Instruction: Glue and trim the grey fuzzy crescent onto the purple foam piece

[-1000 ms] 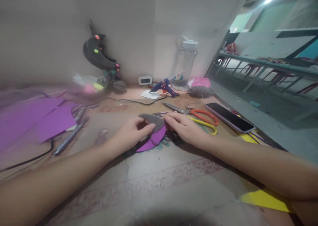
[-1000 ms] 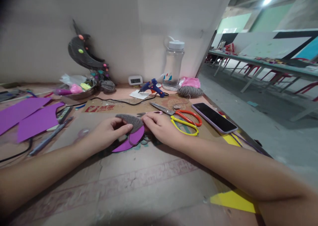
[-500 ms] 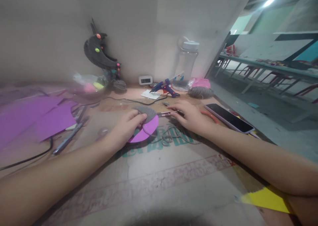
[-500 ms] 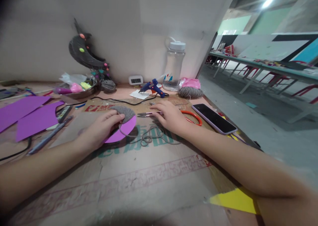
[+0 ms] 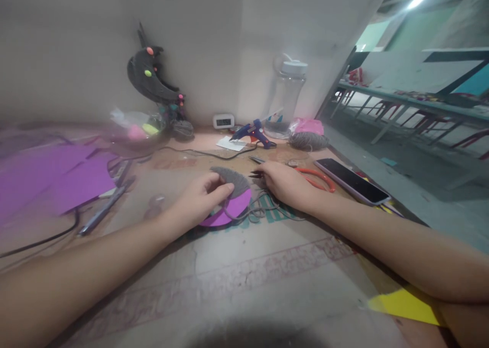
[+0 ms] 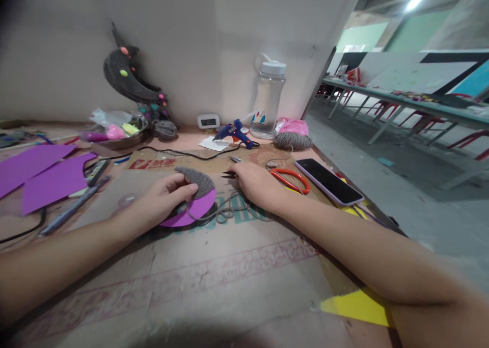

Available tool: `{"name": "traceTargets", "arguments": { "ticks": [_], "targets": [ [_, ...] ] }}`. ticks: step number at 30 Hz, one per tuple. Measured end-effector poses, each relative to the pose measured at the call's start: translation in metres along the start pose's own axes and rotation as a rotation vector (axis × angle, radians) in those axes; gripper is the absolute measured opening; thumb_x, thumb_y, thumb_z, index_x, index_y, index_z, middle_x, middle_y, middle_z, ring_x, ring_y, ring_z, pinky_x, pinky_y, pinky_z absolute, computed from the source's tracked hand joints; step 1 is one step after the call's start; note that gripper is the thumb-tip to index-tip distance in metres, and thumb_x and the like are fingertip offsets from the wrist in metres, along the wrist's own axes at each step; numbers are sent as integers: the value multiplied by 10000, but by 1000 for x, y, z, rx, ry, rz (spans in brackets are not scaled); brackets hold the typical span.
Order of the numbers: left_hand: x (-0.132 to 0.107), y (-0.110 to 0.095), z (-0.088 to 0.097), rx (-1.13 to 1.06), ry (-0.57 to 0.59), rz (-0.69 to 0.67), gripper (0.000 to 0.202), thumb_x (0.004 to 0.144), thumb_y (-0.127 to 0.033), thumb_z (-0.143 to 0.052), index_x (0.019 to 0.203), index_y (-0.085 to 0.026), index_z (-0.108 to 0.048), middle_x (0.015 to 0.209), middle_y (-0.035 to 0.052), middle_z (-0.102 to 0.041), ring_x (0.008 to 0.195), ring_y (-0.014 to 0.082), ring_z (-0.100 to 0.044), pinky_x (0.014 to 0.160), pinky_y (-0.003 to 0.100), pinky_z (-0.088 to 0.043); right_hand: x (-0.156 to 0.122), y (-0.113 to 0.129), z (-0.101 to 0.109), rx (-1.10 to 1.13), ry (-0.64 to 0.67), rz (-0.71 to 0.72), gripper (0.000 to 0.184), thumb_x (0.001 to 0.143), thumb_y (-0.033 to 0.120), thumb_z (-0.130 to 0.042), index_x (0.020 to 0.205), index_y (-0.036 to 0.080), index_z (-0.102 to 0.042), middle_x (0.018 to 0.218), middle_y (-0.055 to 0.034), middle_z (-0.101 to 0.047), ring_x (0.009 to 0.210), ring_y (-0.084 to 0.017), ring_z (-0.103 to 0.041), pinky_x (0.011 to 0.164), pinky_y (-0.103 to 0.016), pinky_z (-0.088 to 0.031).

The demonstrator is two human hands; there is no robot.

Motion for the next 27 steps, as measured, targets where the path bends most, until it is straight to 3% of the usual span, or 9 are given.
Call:
{"name": "traceTargets", "arguments": {
  "ticks": [3,6,11,15,27],
  "targets": [
    [-1,-2,0,17,-9,-8,274,810,-422,-559,677,-183,-543,612,-34,-510,543,117,-446,501,245,-313,-2,-2,10,101,-88,-167,321,936,160,-393,1206,163,-566,1067,-104,-690,937,-219,-642,819,-361,-496],
    [-1,-1,1,33,-25,-3,284,817,-430,-553,663,-193,-531,597,-37,-516,540,127,-462,508,253,-327,-6,-1,24,163,-229,-206,302,971,263,-392,1216,186,-552,1137,-103,-669,987,-239,-628,843,-380,-484],
    [3,2,5,92,-97,-23,274,825,-420,-550,662,-202,-520,610,-33,-521,586,145,-495,557,264,-358,-10,17,29,43,-217,41,347,979,354,-392,1213,153,-551,1041,-118,-657,906,-231,-609,787,-359,-474],
    [4,4,4,88,-74,-29,263,822,-424,-544,693,-196,-555,627,-20,-555,613,163,-525,584,272,-381,-12,35,25,-87,-182,224,423,1000,399,-321,1252,142,-544,970,-116,-641,867,-229,-587,753,-350,-469],
    [2,4,0,130,-23,-37,273,848,-423,-532,805,-172,-631,688,-4,-579,655,170,-526,611,281,-388,-10,39,21,-175,-206,300,337,1005,290,-369,1134,140,-641,816,-82,-656,757,-187,-573,683,-307,-438]
  ]
}}
Point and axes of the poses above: each hand's wrist, its own x-axis towards the middle knuckle, its own z-axis out of the back of the hand, y = z × x, the point moved 4 cm from there along x, towards the middle knuckle
